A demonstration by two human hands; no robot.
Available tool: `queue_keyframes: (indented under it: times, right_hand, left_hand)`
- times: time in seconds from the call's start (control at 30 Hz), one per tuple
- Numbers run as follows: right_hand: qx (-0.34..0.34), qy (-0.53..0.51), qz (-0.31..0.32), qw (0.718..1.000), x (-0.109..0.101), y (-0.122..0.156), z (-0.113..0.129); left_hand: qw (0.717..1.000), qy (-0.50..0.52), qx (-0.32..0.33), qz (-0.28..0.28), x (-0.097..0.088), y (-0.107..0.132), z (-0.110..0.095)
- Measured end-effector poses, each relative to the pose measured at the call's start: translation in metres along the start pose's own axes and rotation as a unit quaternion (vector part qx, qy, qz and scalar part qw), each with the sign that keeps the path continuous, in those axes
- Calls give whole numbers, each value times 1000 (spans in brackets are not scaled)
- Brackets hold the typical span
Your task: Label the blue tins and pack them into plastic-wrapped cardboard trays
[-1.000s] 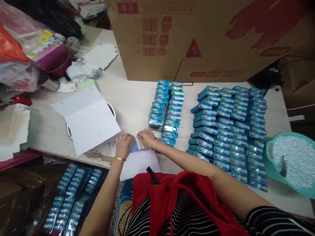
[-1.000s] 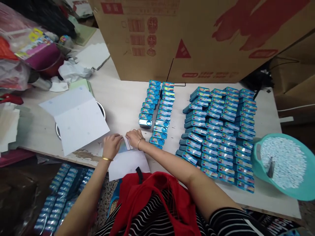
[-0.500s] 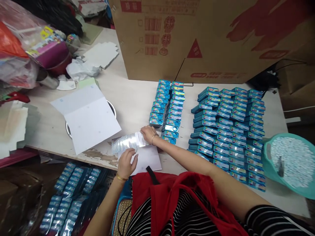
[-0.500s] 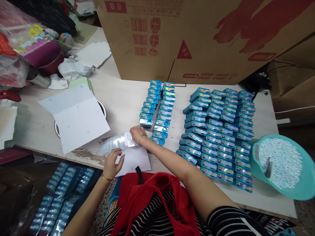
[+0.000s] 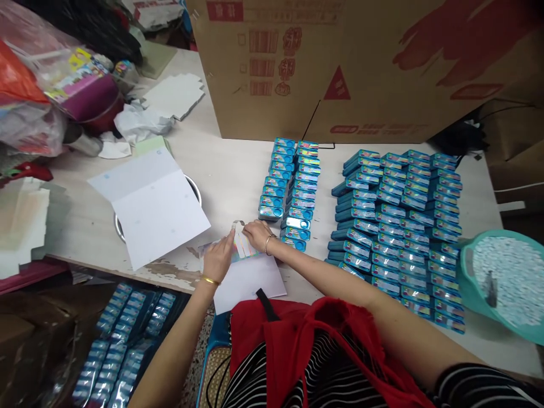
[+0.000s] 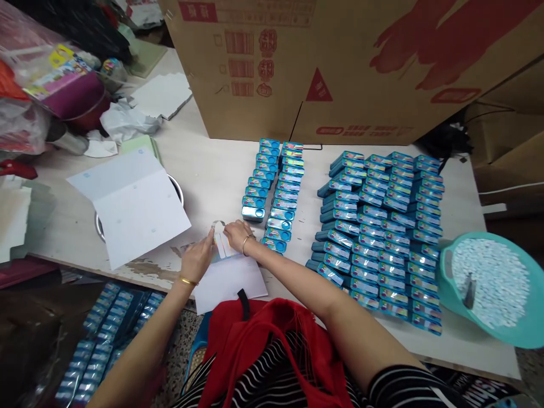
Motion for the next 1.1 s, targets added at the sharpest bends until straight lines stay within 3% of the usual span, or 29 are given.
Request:
queue_keyframes:
  times: [0.13,0.2,0.27,0.33,0.43,0.5,0.6,0.73,0.8,0.87,0.97,1.1]
  right_hand:
    - [7,-7,-5,1000,8,-6,-5]
    - [10,-8,-4,1000,11,-8,-9]
    - [-5,-21,-27,999,7,-6,-10]
    - [-56,-87,-97,990,-6,5,-4]
    - [-122,-279,-207,930,-32,38,1]
    - [-105,-385,-215,891,-38,58,-1]
    - [-24,-498,-186,847,-35,78,-9]
    - [54,-616,-200,760,-35,95,-35]
    - [72,-627,-234,740,-43,107,-56]
    - [89,-590,-280,752,-55,120,-81]
    - [117,-494,-344,790,-74,137,-120]
    - [148,-389,-380,826,-89,136,-162]
  left_hand:
    - [991,107,25,-73,-20,26,-12]
    - [971,195,-26,-132,-42,34,-14]
    - [920,301,-133,-211,-66,40,-8]
    - [836,406,-237,-281,-84,42,-2]
    - [734,517,-305,-319,-96,29,-5]
    - [701,561,-314,-309,-98,15,-12]
    - [678,605,-310,-281,-93,-5,-28]
    - [679,630,-308,-217,-74,-28,-57]
    - [687,637,-302,-179,-59,-43,-75]
    - [710,626,-281,-157,-47,-60,-94]
    - [773,569,-234,-153,-36,-90,-122]
    - [839,487,-194,-149,-25,-127,-148]
Point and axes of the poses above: each hand's wrist, its own y-axis away from the middle knuckle, its own x-axis out of the palm, z = x × y, the point moved 7 cm from there along -y, towards the middle knuckle, and after that the axes turned 5 degrees about -y, right-handed, at the moved point
